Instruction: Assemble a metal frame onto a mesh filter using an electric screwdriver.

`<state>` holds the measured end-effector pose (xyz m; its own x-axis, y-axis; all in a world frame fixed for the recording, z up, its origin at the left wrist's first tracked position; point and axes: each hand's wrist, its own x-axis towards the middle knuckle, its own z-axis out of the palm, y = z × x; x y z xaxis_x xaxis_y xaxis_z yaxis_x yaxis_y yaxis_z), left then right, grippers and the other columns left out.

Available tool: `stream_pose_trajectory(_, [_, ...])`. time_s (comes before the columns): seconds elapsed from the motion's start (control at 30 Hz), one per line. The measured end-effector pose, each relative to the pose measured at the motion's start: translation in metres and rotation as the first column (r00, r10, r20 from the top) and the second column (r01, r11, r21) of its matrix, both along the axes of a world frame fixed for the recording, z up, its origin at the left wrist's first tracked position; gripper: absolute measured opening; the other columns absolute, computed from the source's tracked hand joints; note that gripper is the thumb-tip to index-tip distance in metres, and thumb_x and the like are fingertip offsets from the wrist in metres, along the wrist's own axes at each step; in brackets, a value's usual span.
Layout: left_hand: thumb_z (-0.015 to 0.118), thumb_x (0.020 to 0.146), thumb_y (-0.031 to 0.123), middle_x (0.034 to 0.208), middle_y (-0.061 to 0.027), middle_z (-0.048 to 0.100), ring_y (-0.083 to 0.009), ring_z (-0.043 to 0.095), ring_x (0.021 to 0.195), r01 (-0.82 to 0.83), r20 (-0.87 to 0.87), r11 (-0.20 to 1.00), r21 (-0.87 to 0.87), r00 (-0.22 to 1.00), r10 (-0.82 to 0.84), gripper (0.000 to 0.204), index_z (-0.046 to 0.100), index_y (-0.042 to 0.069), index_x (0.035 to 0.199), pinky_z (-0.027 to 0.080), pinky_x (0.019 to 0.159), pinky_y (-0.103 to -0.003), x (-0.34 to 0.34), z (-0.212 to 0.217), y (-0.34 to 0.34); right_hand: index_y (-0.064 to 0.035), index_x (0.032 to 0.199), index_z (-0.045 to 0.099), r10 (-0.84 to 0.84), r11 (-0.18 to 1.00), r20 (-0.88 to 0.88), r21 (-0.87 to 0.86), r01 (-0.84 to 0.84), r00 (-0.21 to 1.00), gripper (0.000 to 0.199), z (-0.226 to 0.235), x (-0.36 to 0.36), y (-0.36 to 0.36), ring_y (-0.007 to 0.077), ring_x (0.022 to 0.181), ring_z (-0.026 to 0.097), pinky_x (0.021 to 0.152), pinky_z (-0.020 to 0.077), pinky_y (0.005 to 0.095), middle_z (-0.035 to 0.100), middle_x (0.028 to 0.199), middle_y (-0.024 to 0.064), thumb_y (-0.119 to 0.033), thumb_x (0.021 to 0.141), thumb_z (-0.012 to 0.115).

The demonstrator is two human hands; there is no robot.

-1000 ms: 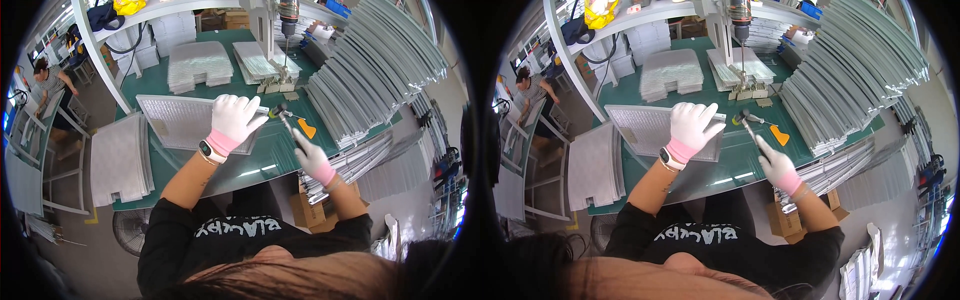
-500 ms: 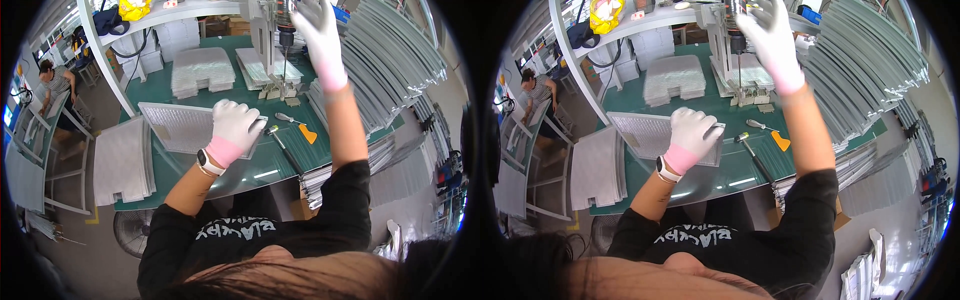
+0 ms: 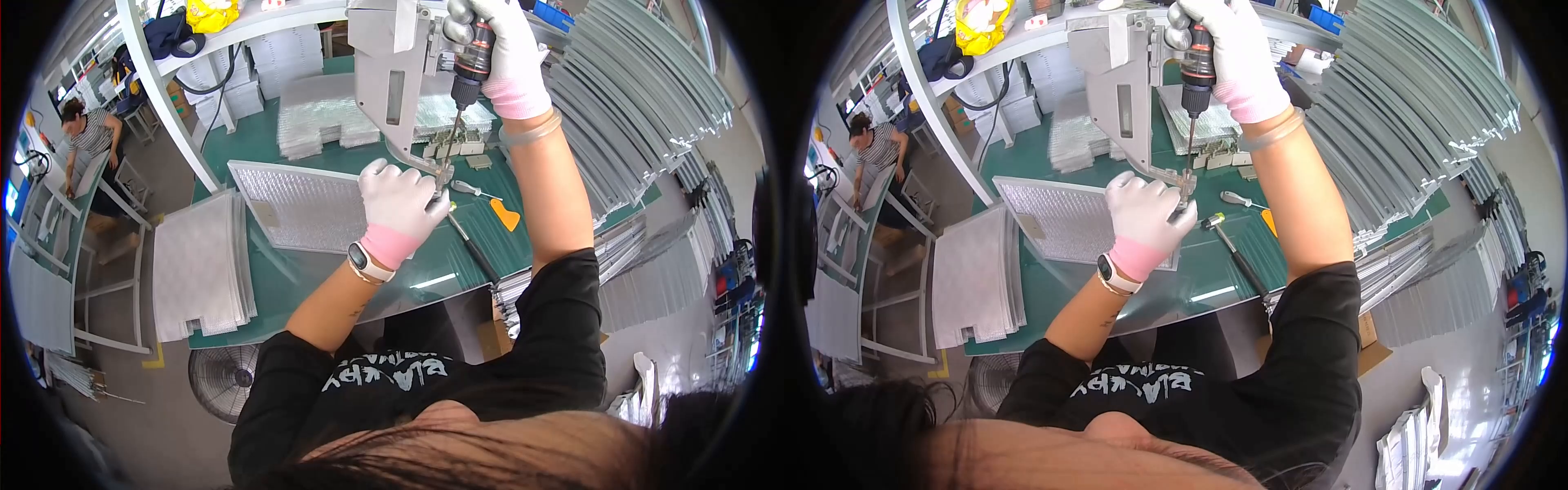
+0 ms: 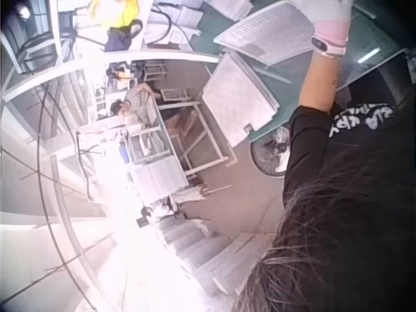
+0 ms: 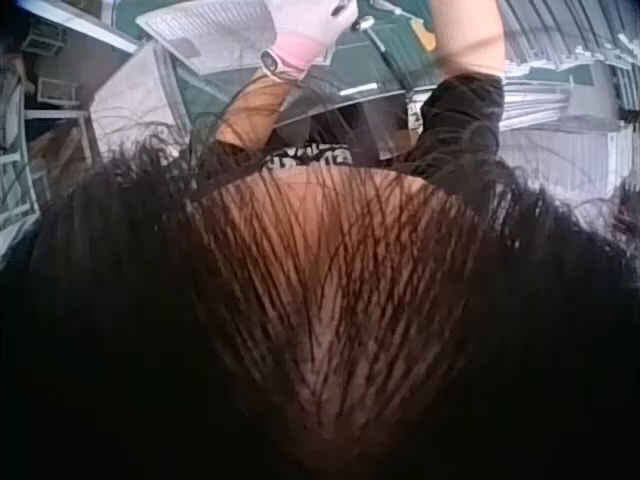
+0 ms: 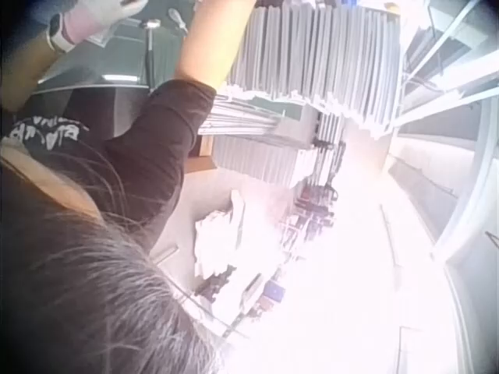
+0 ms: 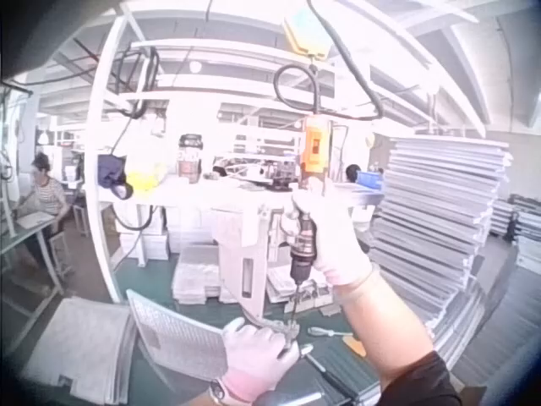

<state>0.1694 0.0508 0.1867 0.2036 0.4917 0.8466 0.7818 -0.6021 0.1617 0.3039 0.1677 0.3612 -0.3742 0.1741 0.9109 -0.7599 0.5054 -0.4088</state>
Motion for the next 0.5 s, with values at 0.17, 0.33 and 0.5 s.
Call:
stream_pose_trajectory(0.17, [0.074,0.065,0.024,0.066,0.0006,0.059,-0.0222,0.054,0.066,0.052,0.035,0.996,0.071,0.998,-0.055,0.014,0.066,0.013,0.069,0.038,0.07,-0.04,-0.007,-0.006,0.007,-0.0103,0.095,0.055,-0.358,0.773,0.18,-0.494,0.399,0.916,0.008,0.011,-0.011,-0.052,0.0097,0.056,0.054,0.048,0.0411,0.02,0.056,0.069,0.0002,-0.014,0.09,0.06])
stream_pose_trajectory(0.33, [0.075,0.065,0.024,0.069,0.0002,0.061,-0.0222,0.056,0.069,0.114,0.108,0.984,0.139,0.986,-0.13,0.015,0.067,0.013,0.072,0.038,0.069,-0.04,-0.004,-0.004,0.011,-0.0031,0.115,0.048,-0.267,0.89,0.225,-0.315,0.329,0.937,0.036,-0.009,0.002,-0.032,0.0177,0.077,0.061,0.062,0.05,0.0281,0.061,0.094,0.0122,-0.019,0.087,0.064])
stream_pose_trajectory(0.5, [0.075,0.069,0.024,0.065,0.0003,0.058,-0.0209,0.056,0.067,0.101,0.09,0.993,-0.054,0.991,-0.096,0.013,0.068,0.014,0.074,0.039,0.07,-0.041,-0.005,-0.008,0.006,-0.0042,0.088,0.049,-0.229,0.887,0.159,-0.373,0.273,0.96,0.033,-0.028,-0.036,-0.07,0.0064,0.045,0.041,0.04,0.0332,0.0191,0.044,0.061,0.0008,-0.033,0.085,0.065])
